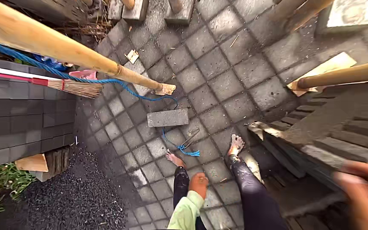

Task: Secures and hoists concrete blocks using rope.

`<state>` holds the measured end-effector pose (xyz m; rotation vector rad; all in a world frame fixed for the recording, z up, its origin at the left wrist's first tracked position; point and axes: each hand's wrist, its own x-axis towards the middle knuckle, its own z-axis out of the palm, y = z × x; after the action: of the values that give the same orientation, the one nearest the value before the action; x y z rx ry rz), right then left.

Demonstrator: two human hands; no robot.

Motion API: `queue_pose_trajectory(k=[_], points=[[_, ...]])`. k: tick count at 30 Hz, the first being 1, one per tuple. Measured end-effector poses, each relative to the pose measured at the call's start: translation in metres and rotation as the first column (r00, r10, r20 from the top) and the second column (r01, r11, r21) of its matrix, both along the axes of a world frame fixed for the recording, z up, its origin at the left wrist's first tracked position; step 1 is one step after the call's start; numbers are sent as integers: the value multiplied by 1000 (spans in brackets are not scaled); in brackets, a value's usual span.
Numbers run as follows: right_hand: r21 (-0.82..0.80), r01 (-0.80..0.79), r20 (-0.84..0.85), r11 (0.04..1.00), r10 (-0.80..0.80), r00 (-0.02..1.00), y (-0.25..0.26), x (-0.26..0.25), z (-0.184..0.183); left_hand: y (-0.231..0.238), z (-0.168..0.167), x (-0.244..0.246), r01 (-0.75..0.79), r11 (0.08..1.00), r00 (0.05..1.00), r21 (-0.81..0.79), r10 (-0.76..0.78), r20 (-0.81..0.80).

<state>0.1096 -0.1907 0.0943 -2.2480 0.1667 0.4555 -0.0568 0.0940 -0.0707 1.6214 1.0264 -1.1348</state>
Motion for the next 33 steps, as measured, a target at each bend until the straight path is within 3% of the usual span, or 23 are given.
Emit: queue_pose_trajectory(k=[1, 3, 5, 7, 9, 11, 13, 16, 19, 21, 23, 25, 28, 30, 33], points=[[70, 15, -198, 997, -1, 980, 29, -17, -66, 27, -20, -21, -43, 998, 999, 54, 44, -20], [82, 160, -594, 984, -81, 800, 99, -46, -195, 76, -51, -54, -129, 985, 991, 116, 131, -15], [-1, 84, -747, 996, -57, 663, 160, -61, -316, 121, -79, -64, -222, 968, 974, 121, 214, 77], [-101, -145, -742, 984, 22, 671, 202, -67, -418, 165, -106, -60, -305, 947, 938, 97, 281, 201], [-220, -262, -665, 940, 53, 745, 233, -71, -497, 211, -134, -39, -321, 941, 911, 103, 278, 304], [-287, -292, -548, 912, 94, 831, 261, -71, -553, 256, -164, 2, -230, 958, 909, 169, 149, 390], [-355, -392, -517, 849, 171, 839, 283, -73, -584, 288, -192, 52, -55, 971, 899, 233, -53, 435], [-410, -485, -469, 772, 278, 838, 287, -82, -599, 296, -230, 148, 159, 945, 773, 286, -299, 559], [-273, -550, -546, 790, 343, 764, 279, -83, -584, 283, -260, 229, 281, 914, 640, 292, -406, 653], [-92, -558, -629, 825, 387, 675, 277, -76, -550, 282, -268, 252, 219, 957, 671, 192, -290, 682], [128, -558, -650, 820, 495, 577, 286, -75, -489, 289, -258, 238, 25, 998, 746, 54, -54, 663], [297, -603, -601, 740, 636, 484, 317, -66, -422, 303, -242, 210, -112, 994, 746, 15, 74, 662], [423, -657, -495, 624, 767, 409, 375, -48, -338, 307, -215, 176, -244, 970, 712, 22, 164, 683], [464, -638, -451, 615, 784, 427, 402, -29, -303, 306, -204, 180, -359, 933, 644, -30, 270, 716], [446, -482, -406, 754, 650, 642, 413, -9, -274, 315, -188, 200, -490, 867, 586, -92, 407, 701]])
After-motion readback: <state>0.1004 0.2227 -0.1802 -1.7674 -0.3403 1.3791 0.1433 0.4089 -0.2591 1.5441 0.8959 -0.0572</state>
